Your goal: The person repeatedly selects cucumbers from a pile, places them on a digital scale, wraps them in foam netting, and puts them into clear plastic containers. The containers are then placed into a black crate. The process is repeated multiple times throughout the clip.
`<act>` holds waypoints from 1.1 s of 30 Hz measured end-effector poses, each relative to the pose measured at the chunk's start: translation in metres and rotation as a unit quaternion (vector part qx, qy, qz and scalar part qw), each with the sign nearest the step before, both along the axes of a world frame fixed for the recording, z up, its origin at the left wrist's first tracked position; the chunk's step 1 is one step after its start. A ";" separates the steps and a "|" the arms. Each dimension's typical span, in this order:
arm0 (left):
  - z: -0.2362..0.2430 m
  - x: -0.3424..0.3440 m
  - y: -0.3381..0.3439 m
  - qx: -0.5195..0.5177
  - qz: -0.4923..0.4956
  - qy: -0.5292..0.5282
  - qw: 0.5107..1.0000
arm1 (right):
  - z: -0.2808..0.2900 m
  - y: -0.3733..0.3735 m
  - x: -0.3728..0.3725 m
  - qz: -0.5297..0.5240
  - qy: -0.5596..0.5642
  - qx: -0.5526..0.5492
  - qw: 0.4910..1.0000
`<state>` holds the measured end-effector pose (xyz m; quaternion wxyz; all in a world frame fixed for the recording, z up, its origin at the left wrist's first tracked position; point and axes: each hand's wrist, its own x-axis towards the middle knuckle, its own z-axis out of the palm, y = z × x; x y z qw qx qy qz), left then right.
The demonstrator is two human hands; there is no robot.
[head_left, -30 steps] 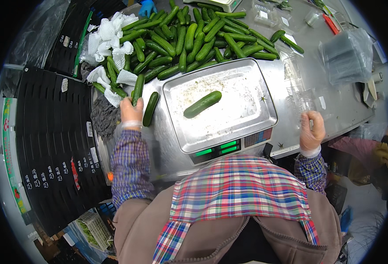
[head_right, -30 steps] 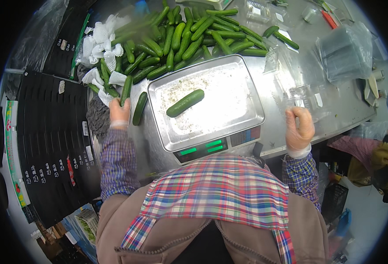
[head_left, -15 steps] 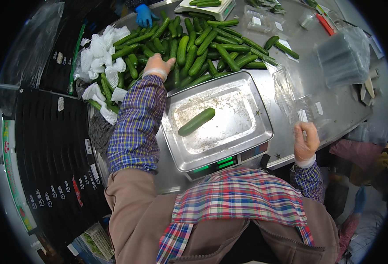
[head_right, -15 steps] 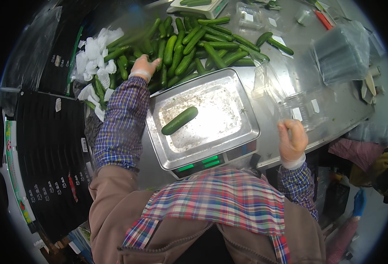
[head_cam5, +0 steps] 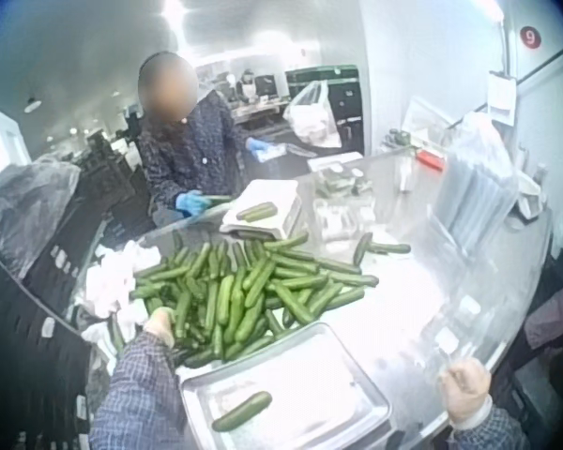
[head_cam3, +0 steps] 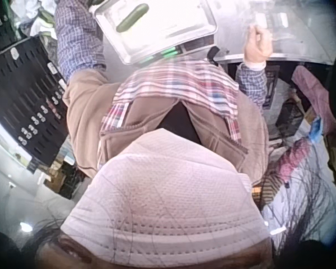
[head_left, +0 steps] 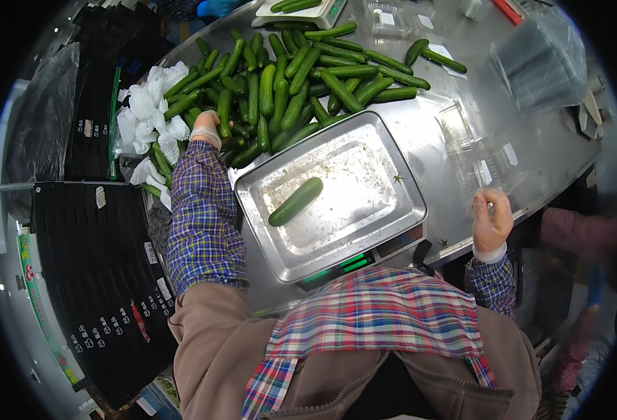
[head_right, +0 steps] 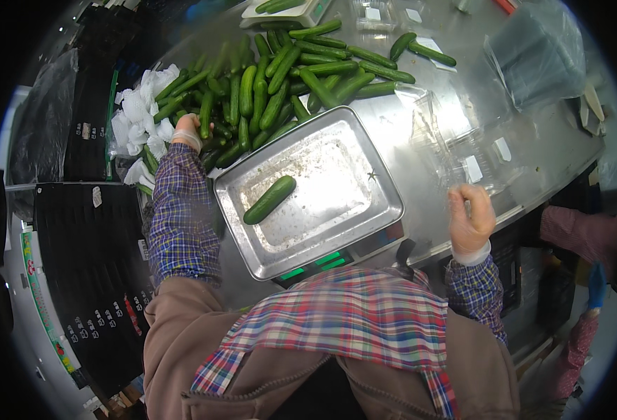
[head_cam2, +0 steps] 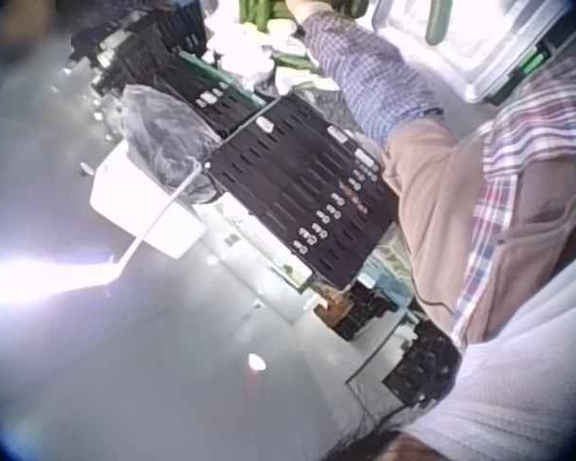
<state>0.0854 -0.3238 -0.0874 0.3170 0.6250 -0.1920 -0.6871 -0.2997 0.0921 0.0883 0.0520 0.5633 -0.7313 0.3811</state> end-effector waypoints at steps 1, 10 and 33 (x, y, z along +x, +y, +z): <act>-0.006 0.001 0.005 -0.031 -0.028 -0.004 0.999 | -0.001 -0.001 -0.001 -0.003 -0.011 0.002 1.000; -0.052 -0.055 0.044 -0.176 -0.349 -0.470 0.791 | 0.000 -0.016 -0.001 0.024 -0.001 0.005 1.000; 0.012 -0.075 0.053 -0.034 -0.438 -0.287 0.851 | -0.002 -0.017 -0.030 0.025 -0.054 0.018 0.998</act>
